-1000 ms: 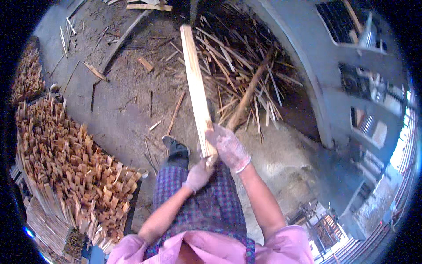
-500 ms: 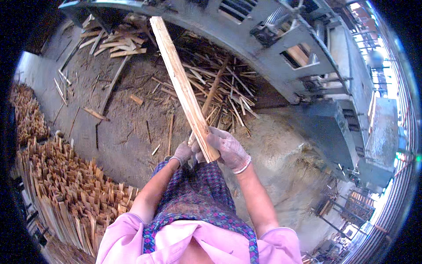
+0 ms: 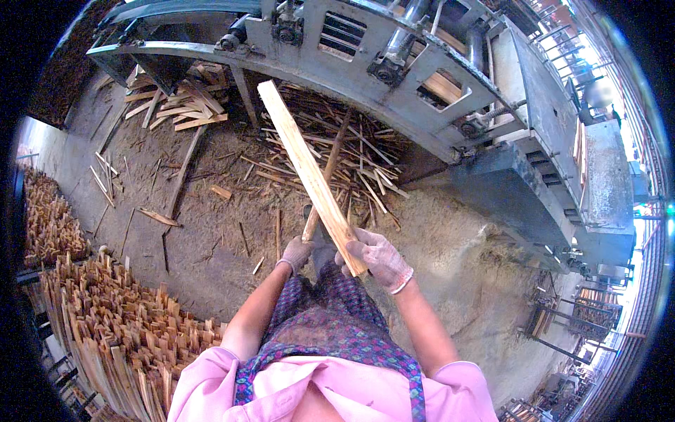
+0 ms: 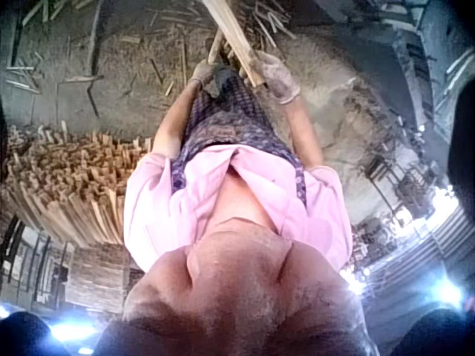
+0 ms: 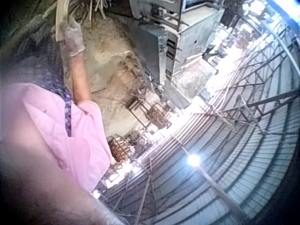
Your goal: The person repeatedly picks up bundles of wooden planks from the floor and stacks them onto a large pile in a warehouse. The person also uses a long wooden stick to push and arrange smaller pieces of wood on the floor.
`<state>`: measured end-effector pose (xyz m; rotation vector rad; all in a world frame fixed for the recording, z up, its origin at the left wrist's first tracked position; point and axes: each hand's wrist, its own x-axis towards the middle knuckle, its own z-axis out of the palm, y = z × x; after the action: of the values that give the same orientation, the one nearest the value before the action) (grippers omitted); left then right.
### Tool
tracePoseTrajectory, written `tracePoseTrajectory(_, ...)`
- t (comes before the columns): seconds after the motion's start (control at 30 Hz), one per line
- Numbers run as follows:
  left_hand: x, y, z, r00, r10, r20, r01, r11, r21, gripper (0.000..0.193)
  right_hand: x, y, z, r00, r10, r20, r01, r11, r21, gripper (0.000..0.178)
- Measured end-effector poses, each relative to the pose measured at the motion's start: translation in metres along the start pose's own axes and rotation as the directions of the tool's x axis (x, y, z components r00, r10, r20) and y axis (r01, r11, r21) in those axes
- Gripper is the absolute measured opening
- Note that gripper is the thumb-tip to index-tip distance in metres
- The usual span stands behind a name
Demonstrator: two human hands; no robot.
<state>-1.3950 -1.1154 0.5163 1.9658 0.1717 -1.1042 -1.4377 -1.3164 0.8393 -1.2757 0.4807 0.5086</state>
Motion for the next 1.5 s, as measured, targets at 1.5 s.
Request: tracePoseTrajectory(1.5, -0.043, -0.006, 0.048, 0.972, -0.224, 0.066, 0.232, 0.96, -0.154, 0.04, 0.497, 0.234, -0.214, 0.778, 0.189, -0.599, -0.349, 0.923, -0.162, 0.023)
